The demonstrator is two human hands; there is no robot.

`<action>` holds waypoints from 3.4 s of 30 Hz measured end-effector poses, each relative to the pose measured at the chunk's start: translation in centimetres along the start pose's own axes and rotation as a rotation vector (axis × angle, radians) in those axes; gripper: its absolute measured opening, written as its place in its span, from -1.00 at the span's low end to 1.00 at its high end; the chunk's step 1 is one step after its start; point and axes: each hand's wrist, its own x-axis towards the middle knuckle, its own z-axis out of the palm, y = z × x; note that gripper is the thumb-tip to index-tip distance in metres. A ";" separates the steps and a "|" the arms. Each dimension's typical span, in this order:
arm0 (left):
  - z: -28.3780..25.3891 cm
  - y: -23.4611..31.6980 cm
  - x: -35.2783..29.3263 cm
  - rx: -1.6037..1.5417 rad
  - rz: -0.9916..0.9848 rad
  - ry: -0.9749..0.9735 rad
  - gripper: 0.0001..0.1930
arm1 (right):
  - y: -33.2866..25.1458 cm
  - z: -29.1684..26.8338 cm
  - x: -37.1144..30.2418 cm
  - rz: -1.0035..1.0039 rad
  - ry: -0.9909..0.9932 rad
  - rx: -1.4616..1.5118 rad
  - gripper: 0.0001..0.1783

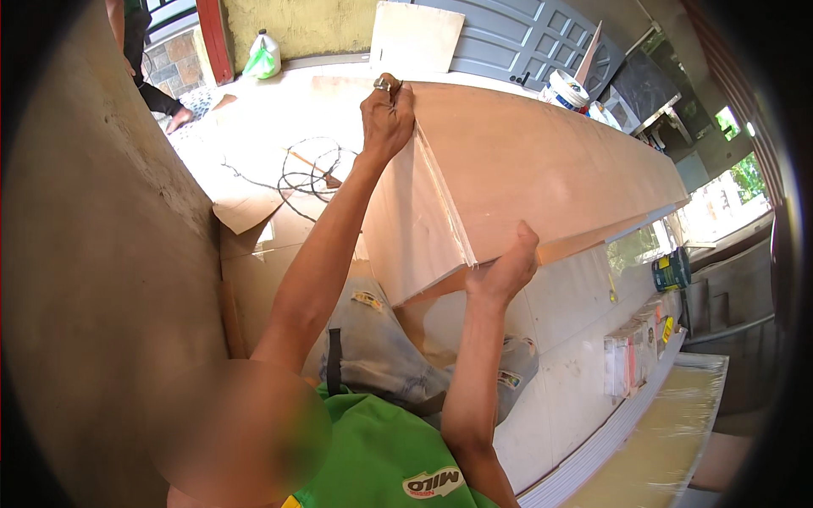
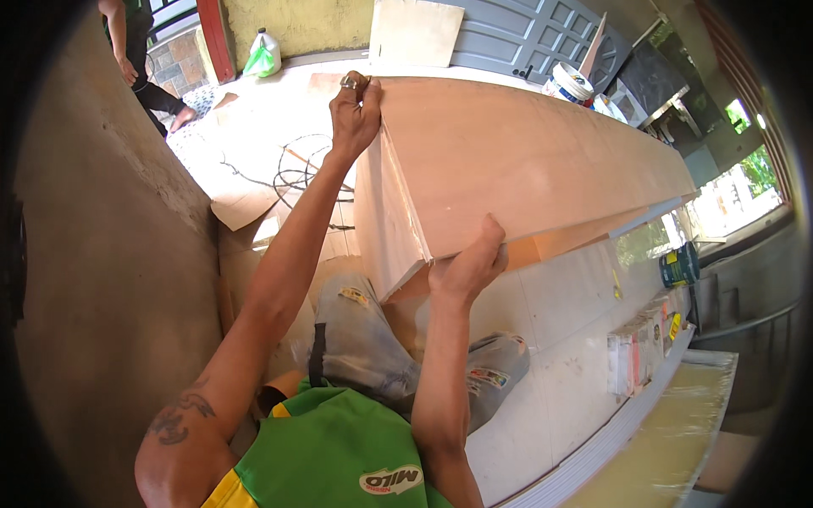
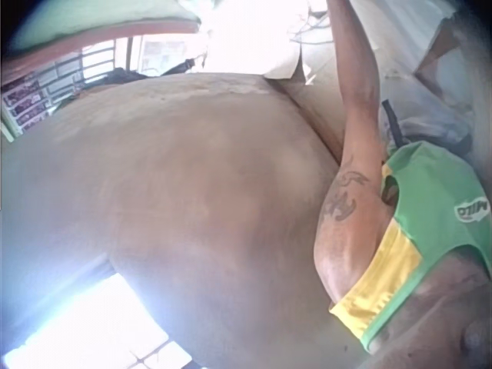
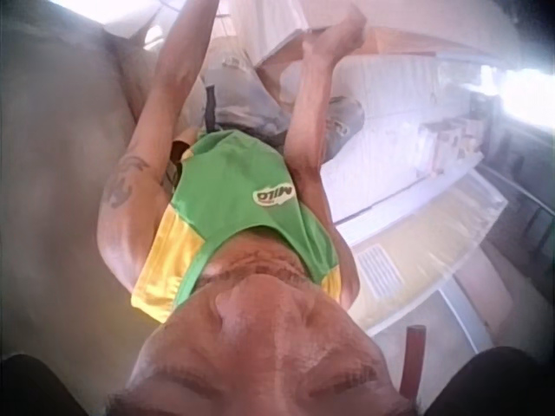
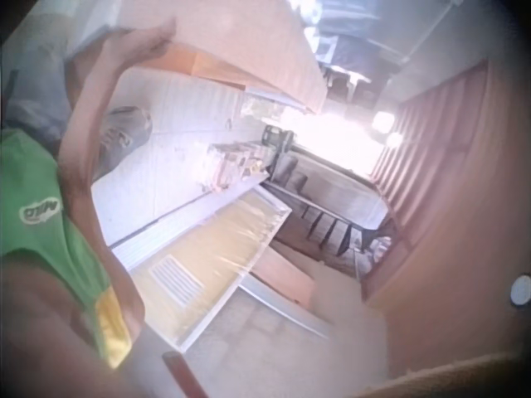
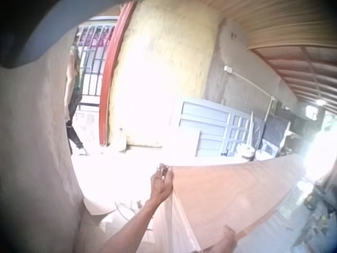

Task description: The person applies glue to the edges of wooden panels, positions a wooden board on top, and hammers a nail into the board using a hammer.

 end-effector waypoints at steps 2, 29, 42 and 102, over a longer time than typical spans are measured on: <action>0.3 -0.6 0.0 -0.018 0.019 0.008 -0.77 | 0.0 0.0 0.0 -0.003 0.001 -0.004 -0.57; 1.6 -2.7 0.1 -0.361 -0.113 0.120 -0.81 | 0.8 0.8 -0.5 -0.017 0.029 -0.027 -0.55; -0.2 8.2 -9.3 -0.196 -0.014 0.131 -0.73 | 0.7 0.1 0.0 -0.043 0.155 0.057 -0.56; -5.7 12.5 -9.7 -0.132 0.137 -0.823 -0.91 | -5.6 -48.9 -5.5 -0.091 0.532 -1.331 -0.60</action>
